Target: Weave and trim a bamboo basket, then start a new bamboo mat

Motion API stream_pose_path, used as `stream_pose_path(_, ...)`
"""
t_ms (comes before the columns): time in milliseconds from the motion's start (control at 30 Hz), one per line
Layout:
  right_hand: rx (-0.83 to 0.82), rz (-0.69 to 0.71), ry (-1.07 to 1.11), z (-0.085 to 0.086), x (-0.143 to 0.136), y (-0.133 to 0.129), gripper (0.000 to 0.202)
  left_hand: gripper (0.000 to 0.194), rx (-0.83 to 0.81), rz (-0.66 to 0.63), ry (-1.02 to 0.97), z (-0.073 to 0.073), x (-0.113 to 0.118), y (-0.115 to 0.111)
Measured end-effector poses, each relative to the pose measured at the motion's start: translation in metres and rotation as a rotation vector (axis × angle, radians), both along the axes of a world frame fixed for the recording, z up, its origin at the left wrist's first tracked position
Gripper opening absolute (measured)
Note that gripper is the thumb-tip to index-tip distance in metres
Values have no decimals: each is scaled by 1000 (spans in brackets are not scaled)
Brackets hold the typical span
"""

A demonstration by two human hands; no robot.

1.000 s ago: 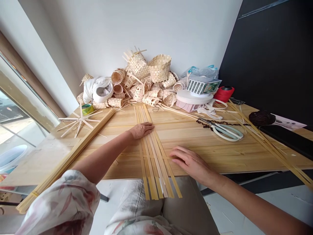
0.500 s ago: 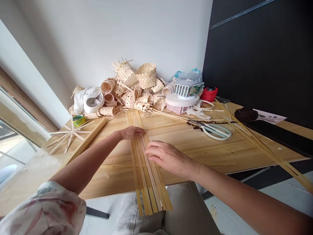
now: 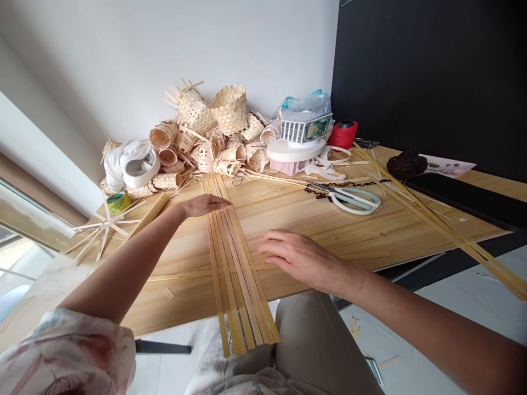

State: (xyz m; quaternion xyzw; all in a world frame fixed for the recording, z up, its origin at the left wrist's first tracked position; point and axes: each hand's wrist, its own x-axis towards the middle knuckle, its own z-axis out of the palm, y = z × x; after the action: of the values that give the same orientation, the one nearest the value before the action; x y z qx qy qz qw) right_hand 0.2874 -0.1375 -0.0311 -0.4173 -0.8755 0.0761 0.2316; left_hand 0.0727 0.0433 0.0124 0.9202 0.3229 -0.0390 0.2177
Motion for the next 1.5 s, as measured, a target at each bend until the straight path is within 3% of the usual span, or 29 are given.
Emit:
stream_pose_path(133, 9, -18, -26, -6, 7, -3, 16, 47, 72, 0, 5, 2, -10, -2)
stream_pose_path(367, -33, -36, -58, -17, 4, -5, 11, 45, 275, -222, 54, -33, -16, -22)
stream_pose_path(533, -33, -43, -40, -21, -4, -4, 8, 49, 312, -218, 44, -44, -16, -36)
stream_pose_path(767, 7, -27, -1, -27, -9, -1, 9, 53, 322, -181, 51, -49, -15, -55)
stream_pose_path(1067, 24, -68, -14, -29, -13, 6, 10, 57, 368, -205, 67, -54, -14, -56)
stream_pose_path(1500, 47, -86, -39, -27, -16, 31, 9, 73, 354, -208, 132, -45, -12, -60)
